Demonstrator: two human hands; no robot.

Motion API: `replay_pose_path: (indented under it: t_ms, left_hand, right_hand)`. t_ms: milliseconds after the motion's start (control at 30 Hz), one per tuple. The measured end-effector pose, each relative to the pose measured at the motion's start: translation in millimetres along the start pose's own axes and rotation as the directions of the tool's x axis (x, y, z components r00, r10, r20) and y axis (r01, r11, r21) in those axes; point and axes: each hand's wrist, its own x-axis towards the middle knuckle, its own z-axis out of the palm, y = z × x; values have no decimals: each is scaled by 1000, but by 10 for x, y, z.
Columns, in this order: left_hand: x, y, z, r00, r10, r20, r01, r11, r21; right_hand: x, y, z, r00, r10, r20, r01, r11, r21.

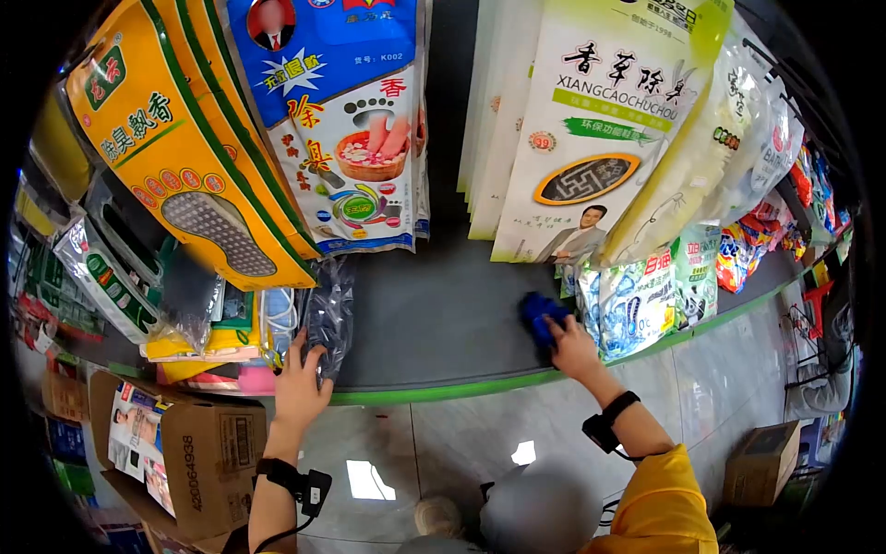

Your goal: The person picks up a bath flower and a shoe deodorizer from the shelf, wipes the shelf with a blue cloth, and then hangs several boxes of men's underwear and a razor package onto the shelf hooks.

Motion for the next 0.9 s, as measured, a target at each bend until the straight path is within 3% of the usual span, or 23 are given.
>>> replay_pose_path:
  t_ms: [100,133,167,200,267,400,500,567,600,767,833,900]
  left_hand:
    - [-4,-20,16,998,-68,-5,67,992,-107]
    - [0,-33,38,998,-65,-3,64,992,-110]
    - [-9,-55,67,999,-49,-23,47,994,-97]
    - [-18,-69,94,999,-33,-42,29,996,-85]
    - [-5,-55,106,998,-20,-54,16,998,-69]
    - [2,-9,139,998,-49,-46,49,999,-14]
    - [1,-19,109,998,-35,-55,33,999,-38]
    - [-20,-17,94,997,-46,-56,44,998,-41]
    - [-22,-18,96,997,-49,-57,46,997,-55]
    - [-9,3,121,997,-15,-79,15,1000,-9]
    - [-15,-12,112,997,-36,-75,33,998,-46]
    - [-22,5,116,995,-77,-58,73,996,-58]
  right_hand:
    - [160,-237,59,990,97,102,-99,995,14]
    - [210,-371,94,996,50,80,-61,988,141]
    - [238,-602,-39,975,-140,173,103,973,207]
    - [322,-701,347,913,-408,-30,404,886,226]
    - [334,-1382,159,862,-424,278,332,886,323]
    - [379,-2249,212,636,-733,243,559,654,510]
    - [401,-2222,171,615,-738,277,522,645,558]
    - [405,-1967,130,642,-729,237,580,664,471]
    - [397,-1823,42,678,-676,290,529,722,447]
    - [529,-853,57,901,-432,-39,431,880,201]
    - [683,-603,-39,988,-150,25,145,979,146]
    - [921,-379,1,992,112,62,-115,992,53]
